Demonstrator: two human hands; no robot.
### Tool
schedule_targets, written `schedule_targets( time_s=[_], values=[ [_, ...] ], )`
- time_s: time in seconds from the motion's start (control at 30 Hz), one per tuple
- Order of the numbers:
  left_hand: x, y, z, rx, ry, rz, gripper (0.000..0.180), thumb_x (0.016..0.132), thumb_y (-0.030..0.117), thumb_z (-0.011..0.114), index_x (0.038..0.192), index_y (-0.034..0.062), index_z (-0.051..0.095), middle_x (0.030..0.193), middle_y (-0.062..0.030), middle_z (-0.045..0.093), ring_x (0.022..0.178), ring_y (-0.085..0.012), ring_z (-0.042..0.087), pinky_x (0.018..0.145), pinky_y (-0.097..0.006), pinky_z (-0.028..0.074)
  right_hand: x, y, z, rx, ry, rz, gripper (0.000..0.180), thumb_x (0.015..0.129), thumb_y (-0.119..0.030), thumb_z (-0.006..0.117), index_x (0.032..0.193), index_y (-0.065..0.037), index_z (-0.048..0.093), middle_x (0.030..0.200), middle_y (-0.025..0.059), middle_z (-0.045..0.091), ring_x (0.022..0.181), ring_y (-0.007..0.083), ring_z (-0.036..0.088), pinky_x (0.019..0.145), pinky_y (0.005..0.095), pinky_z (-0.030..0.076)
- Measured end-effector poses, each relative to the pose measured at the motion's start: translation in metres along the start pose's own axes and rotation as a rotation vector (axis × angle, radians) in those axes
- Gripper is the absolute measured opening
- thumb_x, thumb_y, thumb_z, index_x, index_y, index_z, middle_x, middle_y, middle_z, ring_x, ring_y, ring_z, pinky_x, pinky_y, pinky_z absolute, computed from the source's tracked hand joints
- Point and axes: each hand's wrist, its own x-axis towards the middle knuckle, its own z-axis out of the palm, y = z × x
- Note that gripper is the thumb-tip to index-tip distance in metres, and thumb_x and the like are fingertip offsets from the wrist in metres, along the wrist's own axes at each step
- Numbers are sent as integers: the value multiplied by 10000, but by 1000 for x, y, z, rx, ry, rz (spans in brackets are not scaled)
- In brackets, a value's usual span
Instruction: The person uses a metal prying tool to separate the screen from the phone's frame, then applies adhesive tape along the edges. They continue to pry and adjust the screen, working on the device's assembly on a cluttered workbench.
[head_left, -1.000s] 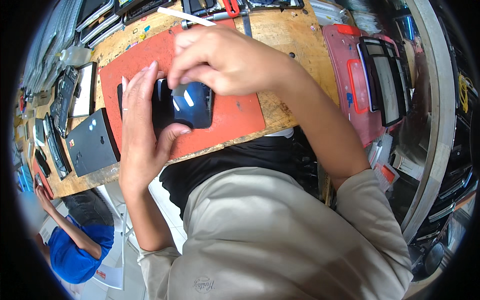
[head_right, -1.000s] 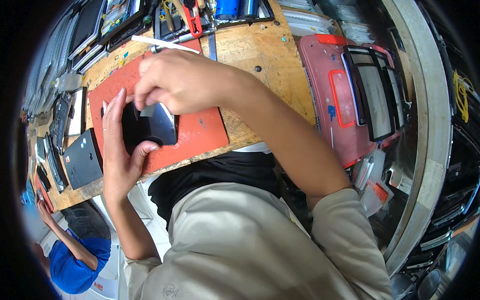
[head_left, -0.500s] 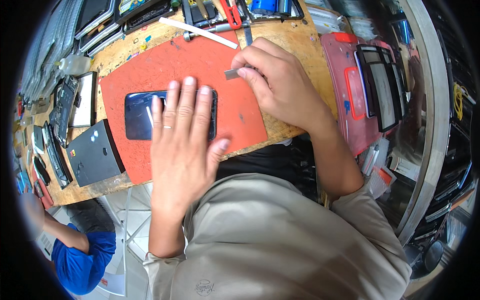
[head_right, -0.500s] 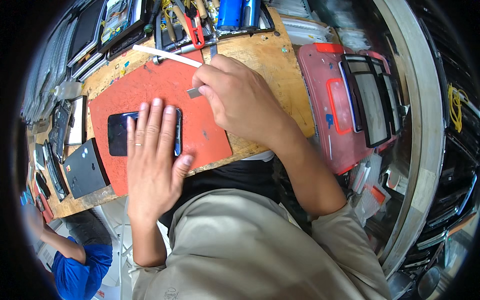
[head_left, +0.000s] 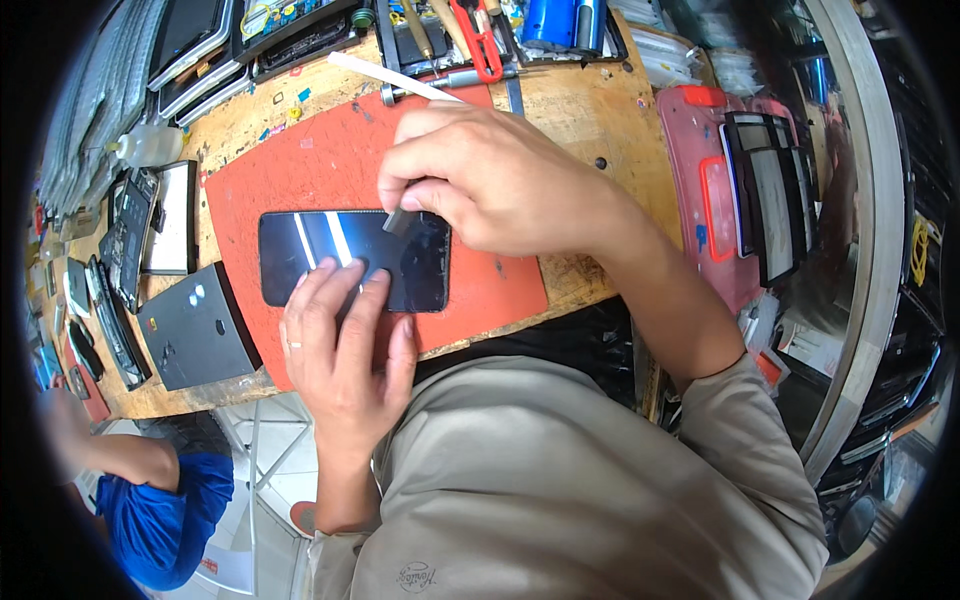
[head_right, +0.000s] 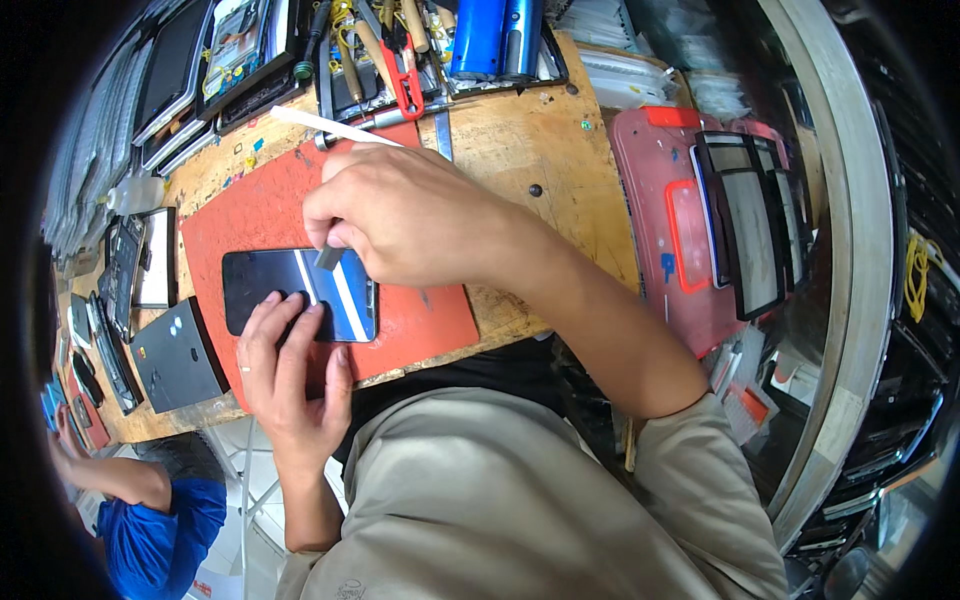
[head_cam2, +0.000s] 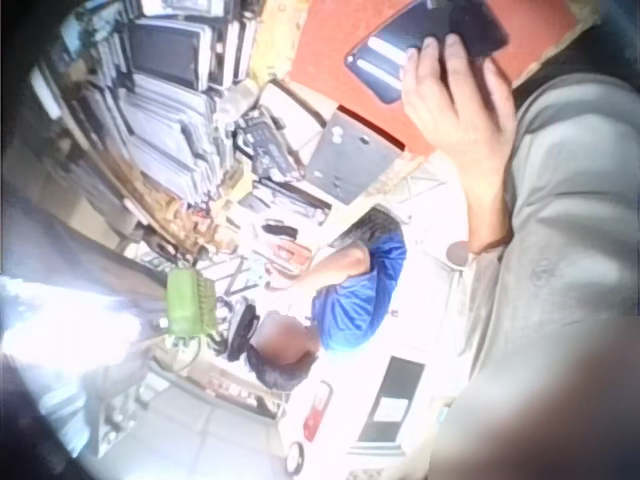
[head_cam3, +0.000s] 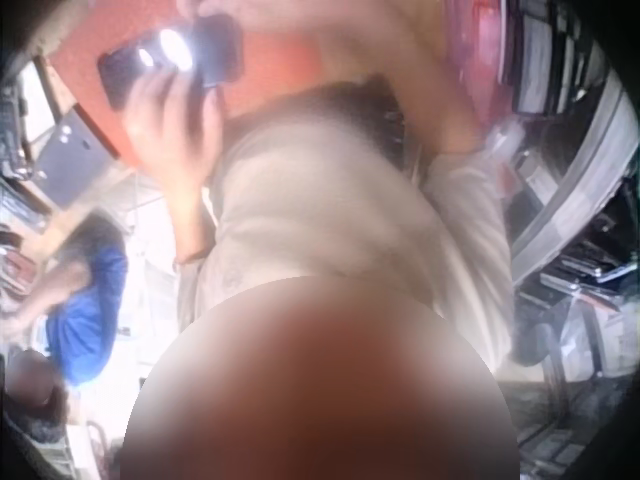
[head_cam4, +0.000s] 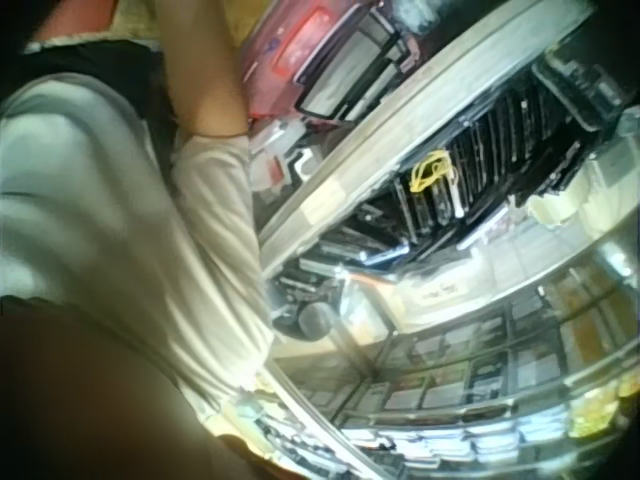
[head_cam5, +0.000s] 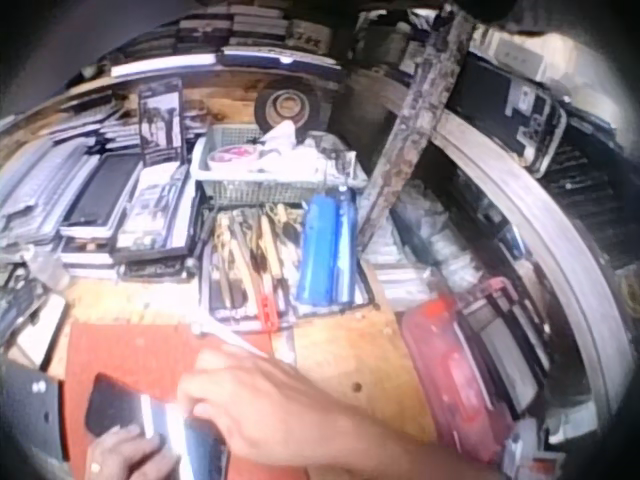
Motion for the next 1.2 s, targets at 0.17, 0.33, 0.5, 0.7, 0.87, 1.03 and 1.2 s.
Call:
schedule_targets(
  time_s=[0.17, 0.33, 0.5, 0.7, 0.87, 1.03, 1.2],
  values=[
    [1, 2, 2, 14, -35, -34, 539, 766, 208, 883, 1258, 25, 760, 1299, -182, 689, 1285, -424, 627, 1145, -556, 461, 2, 2, -23, 38, -189, 14, 59, 943, -25, 685, 970, -42, 734, 954, 95, 665, 961, 326, 668, 865, 461, 526],
    [2, 2, 3, 30, -38, -37, 579, 735, 248, 910, 1253, 35, 763, 1291, -172, 684, 1280, -422, 618, 1156, -570, 455, 4, 1, -20, 31, -178, 16, 63, 935, -24, 689, 955, -44, 745, 962, 97, 663, 963, 318, 672, 858, 453, 524],
    [2, 2, 4, 52, -21, -37, 513, 807, 350, 901, 1227, 82, 781, 1285, -129, 682, 1241, -380, 625, 1117, -578, 466, 4, 1, -18, 22, -149, 26, 78, 932, -31, 695, 955, -68, 760, 956, 99, 652, 968, 320, 672, 842, 458, 519],
    [2, 3, 5, 55, -9, -38, 519, 798, 343, 905, 1226, 79, 782, 1271, -135, 686, 1242, -382, 628, 1111, -581, 471, 2, 3, -15, -15, -105, 6, 76, 925, -24, 702, 961, -56, 761, 963, 105, 653, 971, 325, 670, 845, 463, 520],
    [2, 2, 5, 51, -2, -26, 520, 794, 339, 906, 1226, 76, 783, 1265, -134, 687, 1239, -384, 632, 1111, -578, 472, -11, 1, -12, -10, -25, 21, 47, 923, -34, 717, 956, -41, 750, 957, 117, 645, 947, 335, 664, 834, 471, 519],
    [2, 2, 6, 52, 2, -22, 520, 791, 340, 908, 1224, 78, 785, 1264, -135, 687, 1242, -383, 632, 1109, -574, 474, -28, -11, -2, -48, 130, 45, 64, 906, -14, 739, 967, -32, 746, 938, 123, 628, 888, 335, 650, 765, 450, 519],
    [2, 3, 5, 50, 3, -35, 519, 784, 334, 912, 1222, 87, 784, 1267, -131, 689, 1250, -380, 632, 1112, -572, 472, -36, -19, 10, -59, 204, 41, 96, 896, 17, 742, 979, -31, 746, 913, 124, 614, 837, 332, 641, 714, 434, 515]
  ],
)
